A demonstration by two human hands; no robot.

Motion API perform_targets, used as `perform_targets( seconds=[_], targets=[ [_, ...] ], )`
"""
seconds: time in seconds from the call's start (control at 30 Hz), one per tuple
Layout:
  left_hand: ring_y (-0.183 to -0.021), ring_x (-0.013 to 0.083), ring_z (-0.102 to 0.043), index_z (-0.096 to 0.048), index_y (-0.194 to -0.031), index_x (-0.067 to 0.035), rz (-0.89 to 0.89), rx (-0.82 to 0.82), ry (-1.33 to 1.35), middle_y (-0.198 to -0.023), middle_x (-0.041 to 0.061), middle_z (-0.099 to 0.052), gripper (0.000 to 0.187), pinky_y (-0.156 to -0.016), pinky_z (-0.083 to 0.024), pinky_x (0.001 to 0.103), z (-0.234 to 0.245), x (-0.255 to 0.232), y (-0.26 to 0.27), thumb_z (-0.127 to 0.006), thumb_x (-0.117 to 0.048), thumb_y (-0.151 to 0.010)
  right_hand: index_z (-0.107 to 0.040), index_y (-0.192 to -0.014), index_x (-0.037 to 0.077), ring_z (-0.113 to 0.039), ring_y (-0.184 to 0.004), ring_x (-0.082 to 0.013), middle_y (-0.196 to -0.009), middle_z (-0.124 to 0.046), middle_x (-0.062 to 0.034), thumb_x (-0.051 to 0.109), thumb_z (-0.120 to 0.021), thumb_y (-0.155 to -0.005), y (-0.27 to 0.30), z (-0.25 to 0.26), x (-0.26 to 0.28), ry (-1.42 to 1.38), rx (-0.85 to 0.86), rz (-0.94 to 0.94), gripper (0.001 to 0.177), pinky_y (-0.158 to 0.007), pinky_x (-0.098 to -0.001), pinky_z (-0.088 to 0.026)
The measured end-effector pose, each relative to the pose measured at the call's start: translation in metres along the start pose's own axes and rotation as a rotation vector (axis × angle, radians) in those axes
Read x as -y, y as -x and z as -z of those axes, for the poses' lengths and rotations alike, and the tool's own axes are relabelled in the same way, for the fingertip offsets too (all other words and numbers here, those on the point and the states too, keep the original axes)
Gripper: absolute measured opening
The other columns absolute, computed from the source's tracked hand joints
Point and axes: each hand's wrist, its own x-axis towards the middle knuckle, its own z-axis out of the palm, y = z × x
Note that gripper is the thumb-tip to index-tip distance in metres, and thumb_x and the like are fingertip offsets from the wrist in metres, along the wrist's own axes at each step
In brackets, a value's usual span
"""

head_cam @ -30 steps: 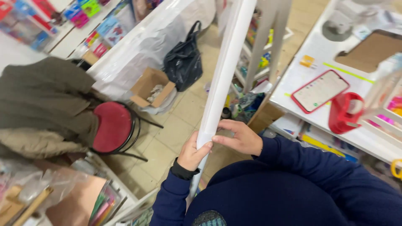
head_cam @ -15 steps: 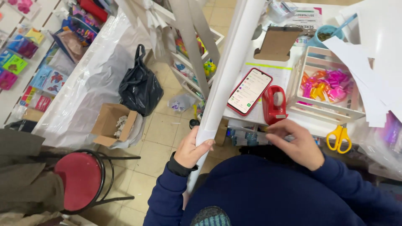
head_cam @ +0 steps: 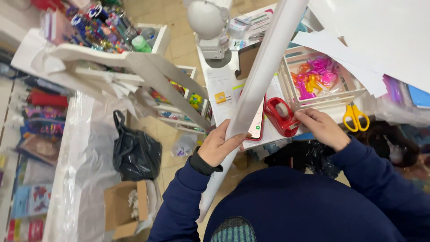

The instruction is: Cutting a piece of white paper and wrapping it around a cardboard tube, then securing it with tape.

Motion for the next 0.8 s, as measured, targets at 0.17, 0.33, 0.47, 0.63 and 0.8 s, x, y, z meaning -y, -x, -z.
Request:
perform_targets(
  seconds=[0.17, 0.33, 0.47, 0.63, 0.8],
  targets=[
    [-0.079, 0.0105, -0.069, -0.057, -0.128, -0.001, 0.076, 0.151, -0.1, -0.108, 0.004, -0.075, 0.039, -0.075, -0.057, 0.028, 0.026, -0.007, -0.04, -0.062, -0.026, -0.098, -0.073, -0.114, 0.001, -0.065, -0.089, -0.0123, -0.097, -0.074, -0.0063, 0.03, -0.062, -0.099, 0.009, -0.023, 0.017, -0.059, -0.073, -0.125, 0.034, -0.08, -0.0274, -0.052],
    [-0.079, 0.0145, -0.072, -0.06, -0.125, -0.002, 0.087, 0.214, -0.219, -0.096, 0.01, -0.073, 0.04, -0.072, -0.058, 0.032, 0.026, -0.002, -0.076, -0.063, -0.031, -0.097, -0.072, -0.107, 0.0, -0.063, -0.084, -0.011, -0.091, -0.071, -0.0044, 0.025, -0.065, -0.098, 0.012, -0.034, 0.027, -0.074, -0.164, -0.132, 0.028, -0.077, -0.0274, -0.052],
    [-0.087, 0.0199, -0.073, -0.06, -0.127, -0.002, -0.021, 0.232, -0.295, -0.095, 0.013, -0.075, 0.045, -0.078, -0.056, 0.034, 0.02, 0.004, -0.095, -0.062, -0.035, -0.097, -0.071, -0.102, 0.0, -0.061, -0.081, -0.0112, -0.088, -0.069, -0.0044, 0.024, -0.066, -0.098, 0.014, -0.043, 0.021, -0.07, -0.213, -0.122, 0.024, -0.074, -0.0284, -0.052],
    [-0.093, 0.0302, -0.074, -0.06, -0.123, -0.001, -0.082, 0.239, -0.34, -0.1, 0.018, -0.074, 0.049, -0.082, -0.055, 0.038, 0.016, 0.014, -0.112, -0.061, -0.041, -0.096, -0.068, -0.092, 0.001, -0.064, -0.083, -0.0171, -0.088, -0.069, -0.0092, 0.032, -0.075, -0.09, 0.019, -0.054, 0.043, -0.02, -0.277, -0.11, 0.032, -0.077, -0.0333, -0.053],
    [-0.101, 0.0303, -0.072, -0.062, -0.122, 0.0, -0.11, 0.268, -0.429, -0.108, 0.019, -0.073, 0.05, -0.088, -0.053, 0.037, 0.009, 0.031, -0.132, -0.062, -0.042, -0.096, -0.067, -0.089, 0.003, -0.065, -0.092, -0.0257, -0.101, -0.065, -0.0141, 0.038, -0.085, -0.076, 0.04, -0.06, 0.085, 0.279, -0.365, 0.048, 0.042, -0.082, -0.0366, -0.053]
  ],
)
